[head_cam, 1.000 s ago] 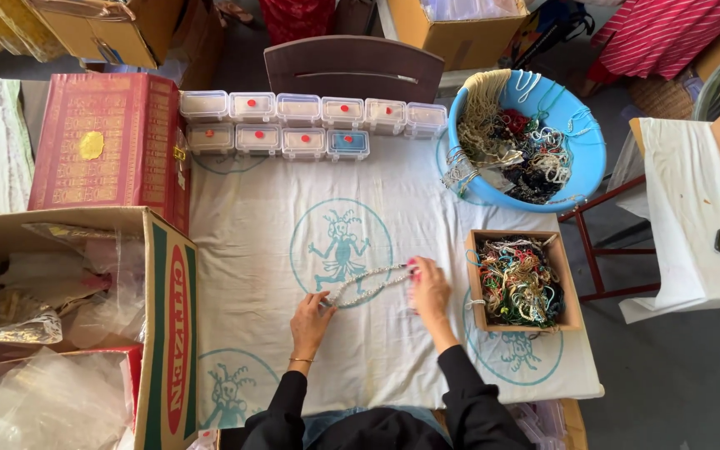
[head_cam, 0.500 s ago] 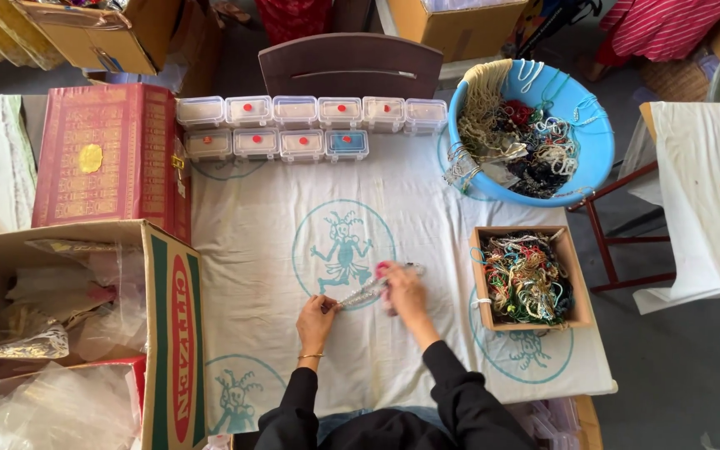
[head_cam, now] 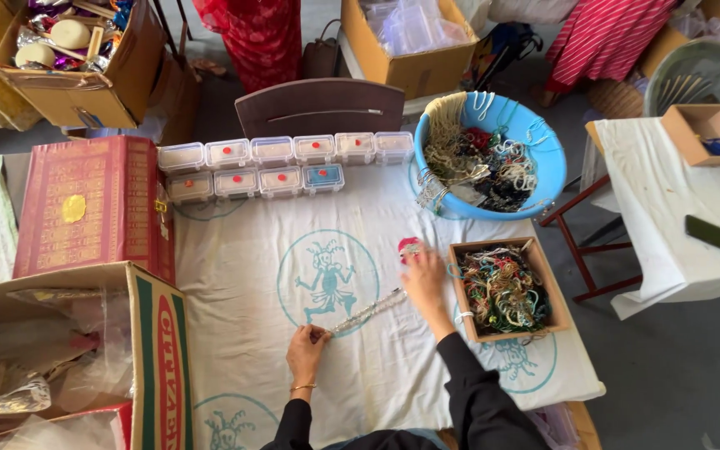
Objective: The person is organizing various jewelry items like necklaces and bracelets into different containers and bags.
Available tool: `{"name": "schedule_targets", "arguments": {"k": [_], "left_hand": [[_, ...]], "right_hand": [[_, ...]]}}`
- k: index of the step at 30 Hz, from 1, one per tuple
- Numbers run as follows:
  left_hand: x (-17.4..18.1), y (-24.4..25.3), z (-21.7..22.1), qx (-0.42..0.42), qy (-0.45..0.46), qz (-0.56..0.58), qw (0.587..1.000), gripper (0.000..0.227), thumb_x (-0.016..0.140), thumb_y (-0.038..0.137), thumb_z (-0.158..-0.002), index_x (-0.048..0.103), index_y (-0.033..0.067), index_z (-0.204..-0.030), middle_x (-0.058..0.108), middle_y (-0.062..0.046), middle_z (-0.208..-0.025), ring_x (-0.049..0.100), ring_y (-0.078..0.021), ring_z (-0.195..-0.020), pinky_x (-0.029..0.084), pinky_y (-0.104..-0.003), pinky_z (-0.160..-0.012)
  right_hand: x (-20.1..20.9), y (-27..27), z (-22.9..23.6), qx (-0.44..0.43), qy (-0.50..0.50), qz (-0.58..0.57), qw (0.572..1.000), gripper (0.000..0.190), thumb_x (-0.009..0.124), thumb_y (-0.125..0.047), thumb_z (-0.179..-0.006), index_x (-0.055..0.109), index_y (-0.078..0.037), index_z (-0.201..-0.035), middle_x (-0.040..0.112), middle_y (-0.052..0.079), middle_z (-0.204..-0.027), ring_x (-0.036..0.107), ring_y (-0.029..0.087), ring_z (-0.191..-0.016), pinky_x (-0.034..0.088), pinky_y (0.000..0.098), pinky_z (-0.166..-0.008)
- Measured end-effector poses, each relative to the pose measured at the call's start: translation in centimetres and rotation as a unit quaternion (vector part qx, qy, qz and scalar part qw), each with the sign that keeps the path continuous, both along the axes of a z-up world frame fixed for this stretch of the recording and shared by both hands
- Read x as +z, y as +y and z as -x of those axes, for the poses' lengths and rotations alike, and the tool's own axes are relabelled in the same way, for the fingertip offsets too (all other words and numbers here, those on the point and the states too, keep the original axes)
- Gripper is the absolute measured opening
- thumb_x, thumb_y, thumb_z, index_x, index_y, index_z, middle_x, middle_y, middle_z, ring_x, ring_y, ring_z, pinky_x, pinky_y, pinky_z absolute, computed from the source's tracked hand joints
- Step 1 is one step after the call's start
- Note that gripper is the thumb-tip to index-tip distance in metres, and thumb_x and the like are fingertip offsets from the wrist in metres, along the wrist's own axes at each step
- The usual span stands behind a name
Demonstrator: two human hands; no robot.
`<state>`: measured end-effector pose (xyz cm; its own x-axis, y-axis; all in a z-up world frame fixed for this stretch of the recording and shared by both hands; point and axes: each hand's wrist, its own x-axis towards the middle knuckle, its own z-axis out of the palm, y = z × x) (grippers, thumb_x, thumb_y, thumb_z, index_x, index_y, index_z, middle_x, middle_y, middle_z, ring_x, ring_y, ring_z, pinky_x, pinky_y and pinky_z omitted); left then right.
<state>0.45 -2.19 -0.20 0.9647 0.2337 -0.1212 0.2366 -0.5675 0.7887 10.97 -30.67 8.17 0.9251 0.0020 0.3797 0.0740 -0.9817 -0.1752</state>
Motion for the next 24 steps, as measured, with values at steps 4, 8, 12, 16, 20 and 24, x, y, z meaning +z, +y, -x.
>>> {"name": "schedule_targets", "arguments": {"k": [4, 8, 12, 16, 20, 24], "left_hand": [[-0.7, -0.9, 0.3, -0.004, -0.012, -0.031, 0.999, 0.018, 0.085, 0.028, -0.076, 0.075, 0.0148, -0.084, 0.069, 0.002, -0.084, 0.068, -0.0171, -0.076, 0.053, -0.033, -0.067], [-4.8, -0.9, -0.5, 0.021, -0.012, 0.130, 0.991, 0.022, 0.086, 0.025, -0.078, 0.077, 0.0095, -0.090, 0.075, -0.002, -0.089, 0.072, -0.0135, -0.081, 0.054, -0.032, -0.075], [-4.7, -0.7, -3.8, -0.031, -0.121, 0.323, 0.938, 0.017, 0.079, 0.017, -0.087, 0.074, 0.0019, -0.095, 0.078, -0.006, -0.093, 0.072, -0.0103, -0.091, 0.056, -0.028, -0.086], [-1.3, -1.9, -6.1, 0.002, -0.089, 0.426, 0.900, 0.016, 0.077, 0.010, -0.093, 0.070, -0.0019, -0.099, 0.073, -0.007, -0.096, 0.066, -0.0123, -0.091, 0.053, -0.029, -0.084], [-1.4, -3.2, -6.4, -0.024, -0.112, 0.494, 0.862, 0.020, 0.068, 0.016, -0.099, 0.072, -0.0028, -0.104, 0.075, -0.006, -0.097, 0.068, -0.0114, -0.093, 0.053, -0.027, -0.087], [0.8, -5.2, -4.2, -0.057, -0.015, 0.484, 0.873, 0.033, 0.059, 0.029, -0.101, 0.074, 0.0005, -0.107, 0.079, -0.004, -0.092, 0.072, -0.0111, -0.087, 0.056, -0.025, -0.083]], "right_hand": [[-9.1, 3.4, 2.2, 0.115, 0.097, -0.124, 0.981, 0.040, 0.082, -0.023, -0.080, 0.070, -0.018, -0.118, 0.070, 0.009, -0.126, 0.058, 0.029, -0.126, 0.042, 0.0449, -0.115], [-8.7, 7.9, 4.1, 0.281, 0.197, -0.189, 0.920, 0.051, 0.079, -0.018, -0.081, 0.067, -0.009, -0.130, 0.065, 0.015, -0.131, 0.053, 0.039, -0.125, 0.040, 0.0484, -0.107], [-5.1, 8.4, 2.4, 0.269, 0.297, -0.256, 0.880, 0.028, 0.074, -0.019, -0.091, 0.074, -0.012, -0.118, 0.075, 0.009, -0.116, 0.067, 0.030, -0.112, 0.053, 0.0418, -0.097], [-0.8, 8.1, 2.1, 0.233, 0.280, -0.435, 0.823, 0.021, 0.073, -0.021, -0.094, 0.074, -0.006, -0.109, 0.078, 0.006, -0.101, 0.073, 0.017, -0.096, 0.057, 0.0323, -0.086], [0.8, 8.1, 1.6, 0.221, 0.247, -0.549, 0.767, 0.022, 0.074, -0.021, -0.095, 0.075, -0.003, -0.108, 0.074, 0.000, -0.095, 0.065, 0.007, -0.085, 0.053, 0.0239, -0.078], [1.3, 7.9, 2.3, 0.155, 0.217, -0.544, 0.796, 0.023, 0.073, -0.020, -0.093, 0.077, -0.002, -0.106, 0.074, -0.001, -0.094, 0.060, 0.005, -0.076, 0.050, 0.0217, -0.071]]}}
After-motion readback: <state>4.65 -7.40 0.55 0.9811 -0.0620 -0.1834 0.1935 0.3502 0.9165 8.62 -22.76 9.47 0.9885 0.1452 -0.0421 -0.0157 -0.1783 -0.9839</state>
